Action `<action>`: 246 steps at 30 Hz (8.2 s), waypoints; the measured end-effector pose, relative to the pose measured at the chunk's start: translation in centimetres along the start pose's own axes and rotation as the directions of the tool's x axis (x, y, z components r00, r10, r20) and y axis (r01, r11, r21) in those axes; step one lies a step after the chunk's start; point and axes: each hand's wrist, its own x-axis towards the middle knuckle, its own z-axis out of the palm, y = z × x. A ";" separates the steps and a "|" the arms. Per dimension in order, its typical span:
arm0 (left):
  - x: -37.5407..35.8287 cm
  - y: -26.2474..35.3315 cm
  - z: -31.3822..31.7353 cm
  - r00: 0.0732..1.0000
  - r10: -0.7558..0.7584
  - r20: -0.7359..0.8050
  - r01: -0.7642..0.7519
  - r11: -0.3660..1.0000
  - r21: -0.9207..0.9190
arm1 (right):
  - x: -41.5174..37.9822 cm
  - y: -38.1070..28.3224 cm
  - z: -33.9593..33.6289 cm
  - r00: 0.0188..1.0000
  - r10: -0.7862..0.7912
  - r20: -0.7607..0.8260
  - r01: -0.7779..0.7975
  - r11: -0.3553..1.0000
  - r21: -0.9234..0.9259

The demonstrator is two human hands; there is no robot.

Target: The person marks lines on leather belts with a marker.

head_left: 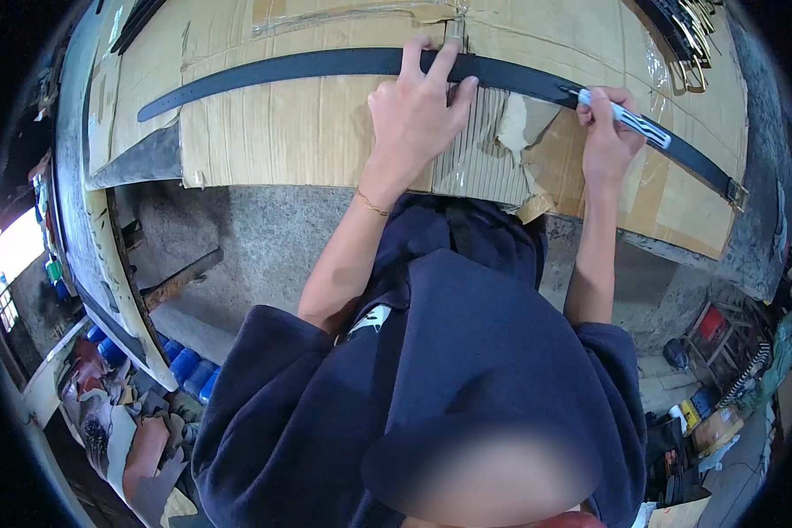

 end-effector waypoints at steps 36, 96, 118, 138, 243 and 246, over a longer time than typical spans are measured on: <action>0.5 -3.3 -0.5 0.982 -0.032 -0.185 0.006 0.990 -0.139 | 5.1 -0.6 6.7 0.992 -0.046 0.119 0.055 0.996 -0.075; 0.5 -3.0 -0.6 0.988 -0.014 -0.152 0.004 0.998 -0.067 | 6.5 -1.5 9.3 0.959 -0.021 0.283 0.089 0.969 -0.229; 0.4 -2.9 -0.7 0.984 0.004 -0.176 -0.013 0.999 -0.052 | 6.6 -1.0 9.2 0.957 -0.040 0.288 0.109 0.968 -0.227; 0.4 -2.9 -0.7 0.987 0.005 -0.163 -0.013 0.999 -0.048 | 6.5 -1.2 9.2 0.954 -0.041 0.298 0.082 0.989 -0.125; 0.8 -3.2 -0.7 0.996 0.006 -0.087 -0.015 0.994 -0.105 | -4.2 -2.8 7.2 0.978 -0.183 0.097 0.207 0.895 -0.395; 0.6 -3.1 -0.7 0.997 0.011 -0.081 -0.018 0.996 -0.090 | -4.3 -3.2 7.3 0.983 -0.149 0.105 0.180 0.889 -0.422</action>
